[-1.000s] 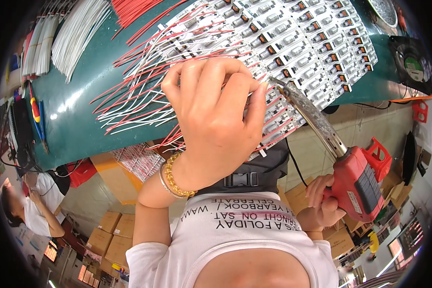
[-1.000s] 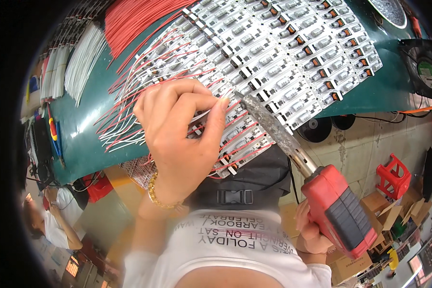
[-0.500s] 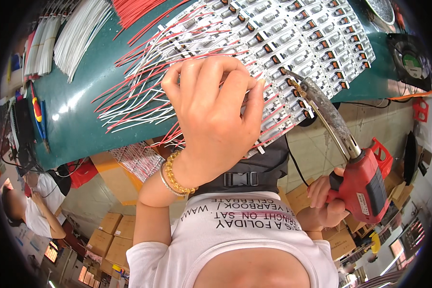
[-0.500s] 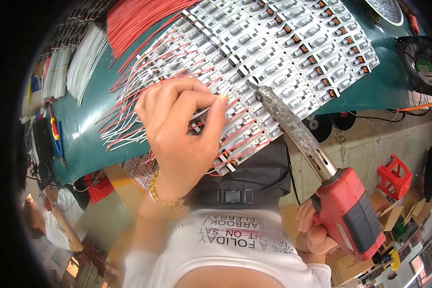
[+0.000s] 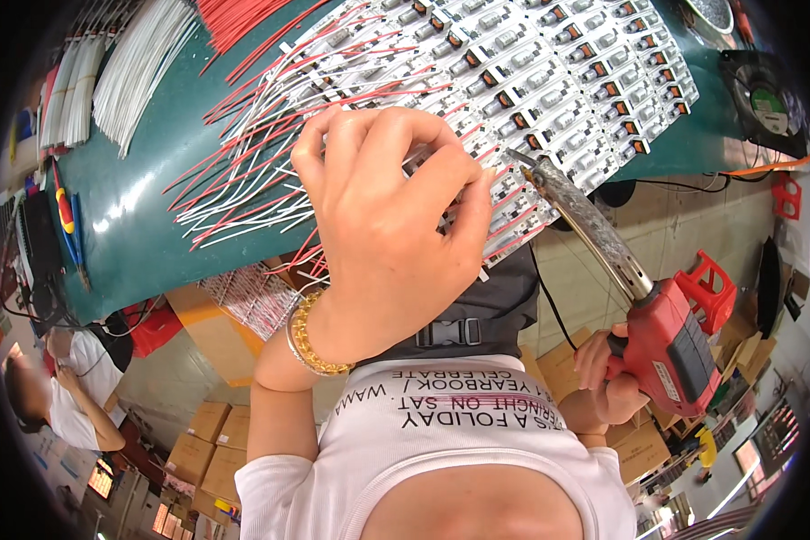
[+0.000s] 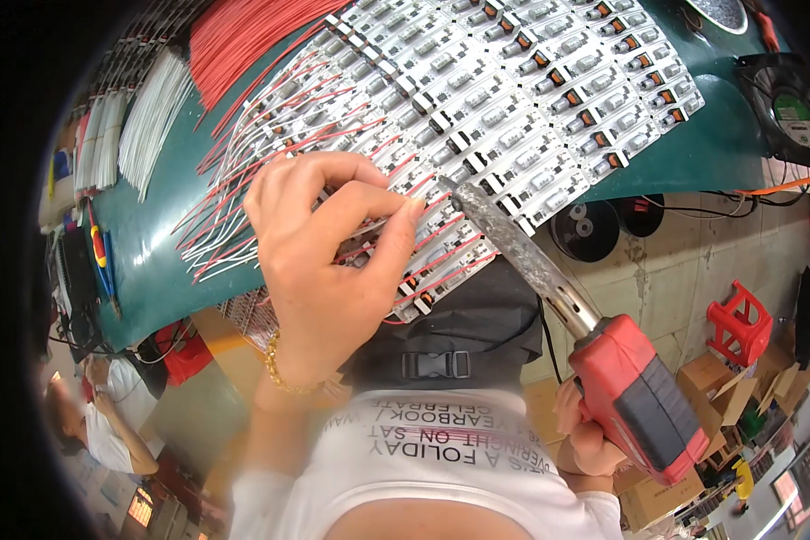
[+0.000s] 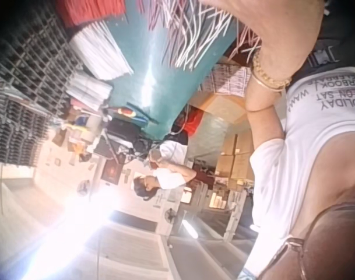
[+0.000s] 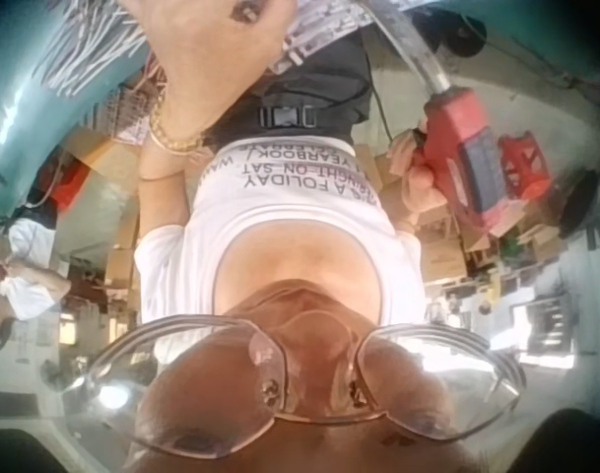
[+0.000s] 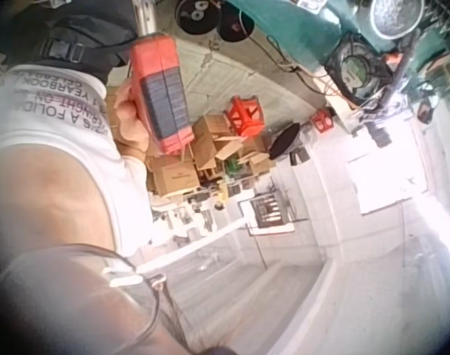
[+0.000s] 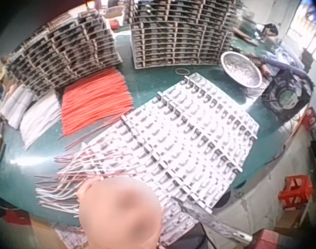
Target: The person uses a soldering iron to attach red and white wires to a grid of electronic components on a workbench. They repeatedly pick up individual wires, position them on the component grid, and apply heat with the soldering iron to secure the connections. The person also handles stacks of pre-cut wires and a small metal bowl during the process.
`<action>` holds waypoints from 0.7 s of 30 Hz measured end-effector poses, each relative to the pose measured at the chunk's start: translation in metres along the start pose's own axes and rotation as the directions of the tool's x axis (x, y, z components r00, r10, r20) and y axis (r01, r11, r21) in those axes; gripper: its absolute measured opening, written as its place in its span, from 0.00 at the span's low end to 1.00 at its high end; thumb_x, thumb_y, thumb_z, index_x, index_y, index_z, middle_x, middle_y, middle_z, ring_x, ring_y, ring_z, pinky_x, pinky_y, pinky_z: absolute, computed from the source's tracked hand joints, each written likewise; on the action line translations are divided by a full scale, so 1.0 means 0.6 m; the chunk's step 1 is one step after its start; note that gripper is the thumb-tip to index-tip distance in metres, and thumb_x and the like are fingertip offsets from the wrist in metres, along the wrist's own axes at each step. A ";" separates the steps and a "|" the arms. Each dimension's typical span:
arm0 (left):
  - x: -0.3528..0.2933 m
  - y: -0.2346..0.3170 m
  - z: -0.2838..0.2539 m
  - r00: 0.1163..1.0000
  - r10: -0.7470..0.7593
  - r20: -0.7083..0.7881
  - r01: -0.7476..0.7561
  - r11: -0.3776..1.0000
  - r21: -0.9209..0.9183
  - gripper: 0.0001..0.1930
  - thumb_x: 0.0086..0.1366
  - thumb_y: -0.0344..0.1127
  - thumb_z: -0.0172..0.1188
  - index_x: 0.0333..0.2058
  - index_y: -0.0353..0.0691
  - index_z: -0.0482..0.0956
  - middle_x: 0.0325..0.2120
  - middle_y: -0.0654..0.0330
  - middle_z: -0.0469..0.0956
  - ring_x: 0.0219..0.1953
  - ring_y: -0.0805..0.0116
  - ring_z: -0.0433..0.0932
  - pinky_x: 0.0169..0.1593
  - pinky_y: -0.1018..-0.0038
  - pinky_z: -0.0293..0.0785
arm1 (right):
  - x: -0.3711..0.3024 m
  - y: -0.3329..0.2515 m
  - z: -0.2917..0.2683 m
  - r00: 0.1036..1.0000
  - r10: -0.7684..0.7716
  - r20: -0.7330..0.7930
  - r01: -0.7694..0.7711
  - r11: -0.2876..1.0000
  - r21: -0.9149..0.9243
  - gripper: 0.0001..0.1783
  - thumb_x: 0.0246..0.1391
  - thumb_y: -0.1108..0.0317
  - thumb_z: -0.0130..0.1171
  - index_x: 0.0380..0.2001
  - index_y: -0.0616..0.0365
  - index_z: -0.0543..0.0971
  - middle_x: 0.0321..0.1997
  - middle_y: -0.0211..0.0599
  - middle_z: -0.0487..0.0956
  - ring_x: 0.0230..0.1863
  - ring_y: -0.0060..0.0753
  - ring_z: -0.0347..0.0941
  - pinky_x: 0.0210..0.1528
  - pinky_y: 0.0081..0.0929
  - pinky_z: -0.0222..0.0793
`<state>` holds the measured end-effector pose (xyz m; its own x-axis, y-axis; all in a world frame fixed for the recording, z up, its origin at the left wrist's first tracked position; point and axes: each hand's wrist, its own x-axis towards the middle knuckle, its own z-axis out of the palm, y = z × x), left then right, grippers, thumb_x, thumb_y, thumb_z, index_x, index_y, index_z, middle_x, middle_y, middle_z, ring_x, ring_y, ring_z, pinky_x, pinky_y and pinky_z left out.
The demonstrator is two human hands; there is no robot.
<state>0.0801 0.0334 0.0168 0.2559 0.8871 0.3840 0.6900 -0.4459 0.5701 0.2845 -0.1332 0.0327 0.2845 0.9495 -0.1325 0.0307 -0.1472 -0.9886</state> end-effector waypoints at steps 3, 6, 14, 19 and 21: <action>0.000 0.001 -0.001 1.000 0.000 0.008 0.000 1.000 0.013 0.05 0.45 0.29 0.66 0.20 0.43 0.77 0.26 0.66 0.73 0.32 0.66 0.68 0.46 0.68 0.57 | -0.022 0.033 -0.024 0.998 -0.021 -0.052 0.022 1.000 0.013 0.35 0.50 0.44 0.55 0.45 0.68 0.65 0.10 0.26 0.65 0.10 0.21 0.60 0.16 0.21 0.58; 0.000 0.003 0.002 1.000 0.010 0.011 -0.011 1.000 0.013 0.05 0.45 0.29 0.66 0.20 0.43 0.77 0.26 0.66 0.73 0.32 0.66 0.68 0.46 0.68 0.57 | 0.007 -0.006 0.011 0.997 -0.055 0.049 0.057 0.998 -0.034 0.35 0.50 0.44 0.55 0.44 0.68 0.66 0.10 0.26 0.65 0.10 0.21 0.59 0.16 0.20 0.58; 0.000 0.004 0.001 1.000 0.002 0.001 -0.002 1.000 0.031 0.05 0.45 0.29 0.66 0.20 0.43 0.77 0.25 0.66 0.73 0.32 0.66 0.69 0.46 0.68 0.57 | 0.014 -0.006 0.015 0.995 -0.087 0.040 0.089 0.995 -0.038 0.41 0.50 0.43 0.54 0.52 0.71 0.62 0.10 0.25 0.64 0.09 0.20 0.58 0.15 0.19 0.57; -0.001 0.004 0.003 1.000 0.007 0.002 -0.007 0.999 0.042 0.05 0.44 0.28 0.66 0.20 0.43 0.77 0.25 0.66 0.73 0.33 0.66 0.69 0.45 0.68 0.58 | 0.018 -0.008 0.018 0.999 -0.040 0.026 0.040 0.999 0.011 0.42 0.50 0.41 0.54 0.52 0.71 0.62 0.09 0.24 0.63 0.09 0.20 0.58 0.15 0.19 0.57; -0.001 0.004 0.004 0.999 0.009 -0.032 -0.008 1.000 0.021 0.05 0.44 0.27 0.66 0.20 0.42 0.77 0.25 0.65 0.73 0.33 0.66 0.69 0.45 0.67 0.60 | 0.018 -0.005 0.016 0.999 -0.040 0.033 0.039 0.998 0.040 0.42 0.50 0.41 0.54 0.52 0.71 0.61 0.09 0.24 0.63 0.09 0.20 0.59 0.15 0.19 0.58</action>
<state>0.0833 0.0320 0.0163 0.2399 0.8788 0.4124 0.7023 -0.4504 0.5513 0.2784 -0.1201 0.0337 0.2510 0.9633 -0.0948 0.0032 -0.0987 -0.9951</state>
